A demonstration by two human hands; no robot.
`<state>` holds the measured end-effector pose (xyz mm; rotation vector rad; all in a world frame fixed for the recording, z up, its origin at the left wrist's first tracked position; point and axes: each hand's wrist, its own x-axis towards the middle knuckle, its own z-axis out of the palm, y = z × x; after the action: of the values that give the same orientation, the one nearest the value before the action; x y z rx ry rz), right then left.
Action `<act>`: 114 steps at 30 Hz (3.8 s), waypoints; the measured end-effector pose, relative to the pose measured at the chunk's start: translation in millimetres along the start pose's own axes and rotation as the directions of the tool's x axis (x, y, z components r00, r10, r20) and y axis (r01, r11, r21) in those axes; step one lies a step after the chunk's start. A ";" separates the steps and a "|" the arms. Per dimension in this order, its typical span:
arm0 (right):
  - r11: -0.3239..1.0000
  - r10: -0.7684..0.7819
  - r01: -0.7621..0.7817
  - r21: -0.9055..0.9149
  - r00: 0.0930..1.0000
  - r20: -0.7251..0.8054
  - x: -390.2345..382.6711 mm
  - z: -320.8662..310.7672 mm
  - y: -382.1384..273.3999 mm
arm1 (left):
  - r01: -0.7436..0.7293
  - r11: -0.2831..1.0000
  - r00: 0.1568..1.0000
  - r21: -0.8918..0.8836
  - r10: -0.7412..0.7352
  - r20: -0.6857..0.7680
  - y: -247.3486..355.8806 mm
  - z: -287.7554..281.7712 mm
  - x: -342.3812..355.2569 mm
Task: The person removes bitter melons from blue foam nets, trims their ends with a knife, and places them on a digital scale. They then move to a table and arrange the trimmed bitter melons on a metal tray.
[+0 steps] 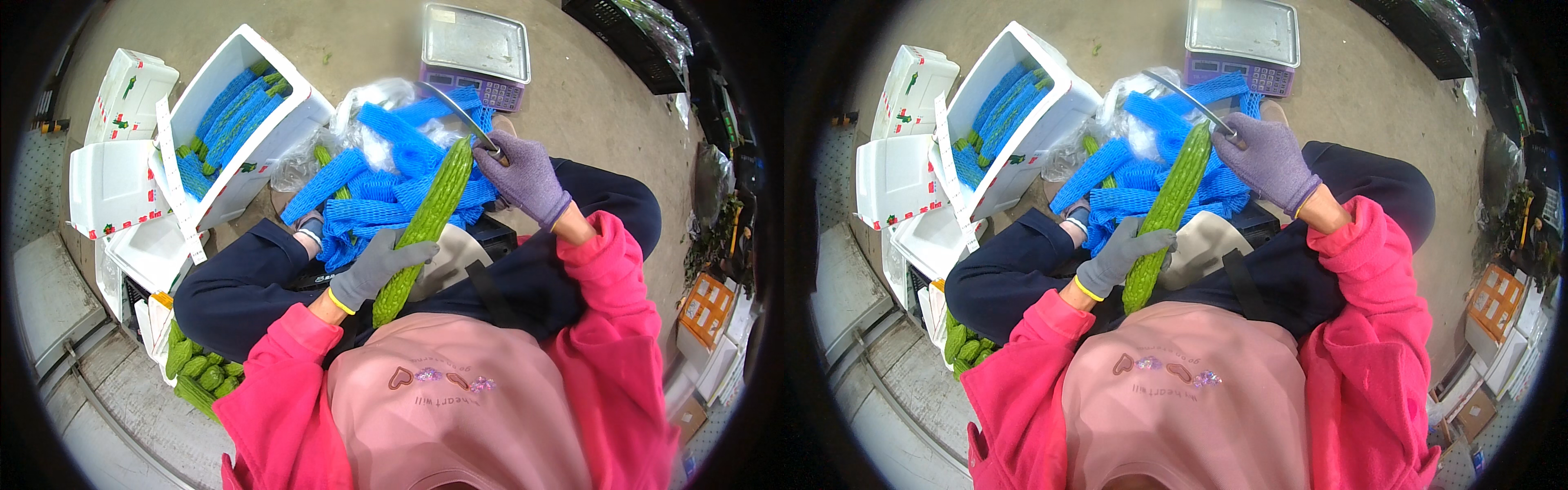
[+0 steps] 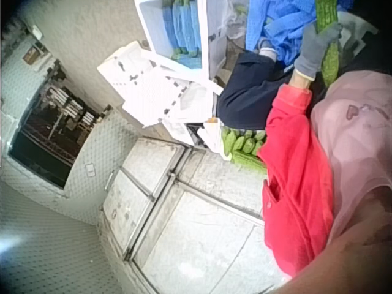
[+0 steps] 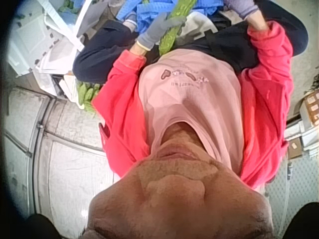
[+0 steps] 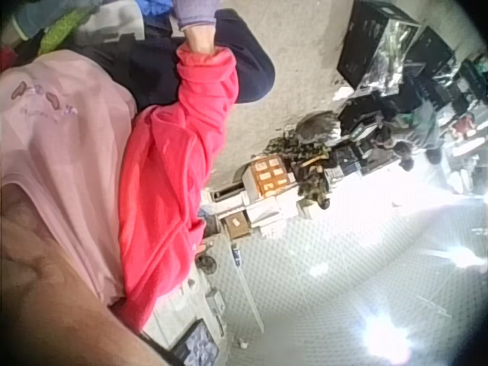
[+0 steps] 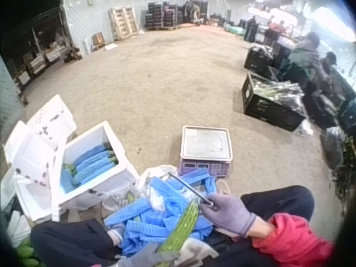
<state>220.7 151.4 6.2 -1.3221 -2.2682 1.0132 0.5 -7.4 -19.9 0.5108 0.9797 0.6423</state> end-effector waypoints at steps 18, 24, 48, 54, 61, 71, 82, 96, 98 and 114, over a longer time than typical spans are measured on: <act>0.999 0.041 -0.041 0.003 0.999 0.027 -1.8 -2.5 -5.9 | 0.015 1.000 1.000 0.010 -0.015 -0.005 2.3 1.0 -1.3; 0.995 0.097 -0.097 0.004 0.995 0.004 1.1 -5.3 -4.8 | 0.035 0.995 0.998 -0.089 -0.030 0.050 3.3 -0.3 -3.3; 0.969 -0.196 0.197 -0.148 0.980 0.020 -6.8 -12.9 -10.4 | -0.031 0.990 0.988 -0.141 0.052 0.148 -8.2 -22.5 -2.8; 0.961 -0.196 0.201 -0.192 0.980 0.047 -5.9 -12.4 -9.4 | -0.025 0.993 0.985 -0.119 0.045 0.168 -6.0 -17.8 -3.6; 0.972 -0.160 0.162 -0.170 0.987 0.025 -5.1 -9.8 -10.3 | 0.011 0.997 0.983 -0.074 0.003 0.185 -0.6 -14.8 -5.5; 0.963 -0.180 0.183 -0.197 0.983 0.033 -5.1 -9.3 -9.9 | 0.027 0.993 0.977 -0.112 -0.002 0.212 -3.3 -14.0 -5.1; 0.946 -0.171 0.182 -0.267 0.983 0.065 -4.0 -11.0 -13.8 | -0.018 0.997 0.978 -0.069 0.032 0.205 -3.2 -10.5 -6.9; 0.973 0.068 -0.067 -0.221 0.998 -0.005 -1.7 1.3 31.4 | -0.144 0.986 0.966 -0.085 0.159 0.203 12.4 -11.7 -25.9; 0.979 0.092 -0.089 -0.182 0.996 0.009 -1.6 1.6 26.4 | -0.068 0.990 0.982 -0.122 0.087 0.165 13.0 -12.2 -27.4; 0.700 0.442 -0.535 0.473 0.845 0.302 8.1 -15.7 -7.2 | -0.110 0.953 0.991 0.281 0.128 -0.046 8.4 -12.6 -11.2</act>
<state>221.3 162.5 21.7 -1.6415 -1.5213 1.8463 -17.2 -8.0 -13.7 0.8070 1.1133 0.6351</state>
